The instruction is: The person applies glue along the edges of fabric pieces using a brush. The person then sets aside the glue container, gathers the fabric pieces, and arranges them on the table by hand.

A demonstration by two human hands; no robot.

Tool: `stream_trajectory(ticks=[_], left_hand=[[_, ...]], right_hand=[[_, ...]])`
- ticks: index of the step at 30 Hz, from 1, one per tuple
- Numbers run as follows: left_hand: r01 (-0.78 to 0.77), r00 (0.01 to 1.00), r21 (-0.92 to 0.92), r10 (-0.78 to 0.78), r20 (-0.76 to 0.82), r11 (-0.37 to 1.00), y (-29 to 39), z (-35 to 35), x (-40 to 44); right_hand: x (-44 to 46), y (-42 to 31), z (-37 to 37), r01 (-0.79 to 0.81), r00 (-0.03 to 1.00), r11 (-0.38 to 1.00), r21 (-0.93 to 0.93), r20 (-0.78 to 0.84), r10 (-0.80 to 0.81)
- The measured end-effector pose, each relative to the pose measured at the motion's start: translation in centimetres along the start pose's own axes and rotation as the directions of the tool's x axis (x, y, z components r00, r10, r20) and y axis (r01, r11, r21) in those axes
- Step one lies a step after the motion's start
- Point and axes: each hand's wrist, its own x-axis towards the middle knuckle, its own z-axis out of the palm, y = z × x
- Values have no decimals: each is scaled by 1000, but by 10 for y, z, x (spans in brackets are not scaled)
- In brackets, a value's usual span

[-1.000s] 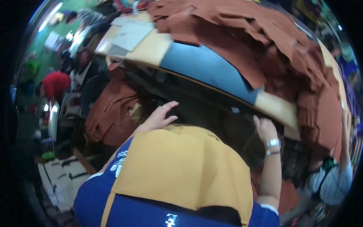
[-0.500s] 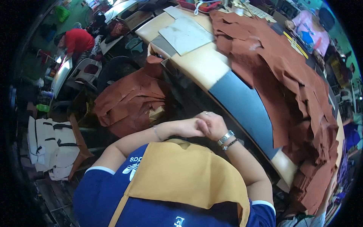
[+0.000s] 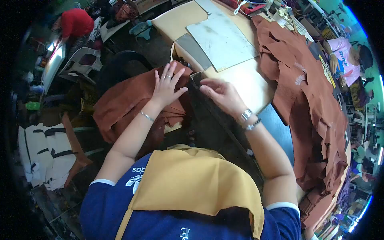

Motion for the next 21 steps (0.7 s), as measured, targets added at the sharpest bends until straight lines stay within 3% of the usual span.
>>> stream_trajectory(ticks=[1,3,5,8,12,14,17,21], left_hand=[[-19,998,25,17,68,1000,-9,1,6],[-65,978,69,50,201,996,-27,4,18],[-120,990,11,119,74,993,-42,14,15],[-178,983,-99,173,-52,979,-55,10,-5],[-155,976,-84,165,139,984,-60,2,-50],[-52,949,-128,89,301,990,-56,-2,-64],[84,963,-183,-33,268,980,-52,11,-74],[110,989,-242,-81,128,964,-36,9,-47]], right_hand=[[15,0,-2,66,992,964,-259,-84,-90],[35,-1,-6,138,981,847,-513,-45,-187],[53,9,-13,238,960,691,-682,59,-272],[74,15,-16,294,946,629,-719,123,-301],[106,20,-12,396,905,503,-768,235,-353],[126,22,-3,341,939,507,-791,267,-215],[144,15,13,301,949,482,-823,306,-72],[166,12,35,342,917,359,-869,391,75]])
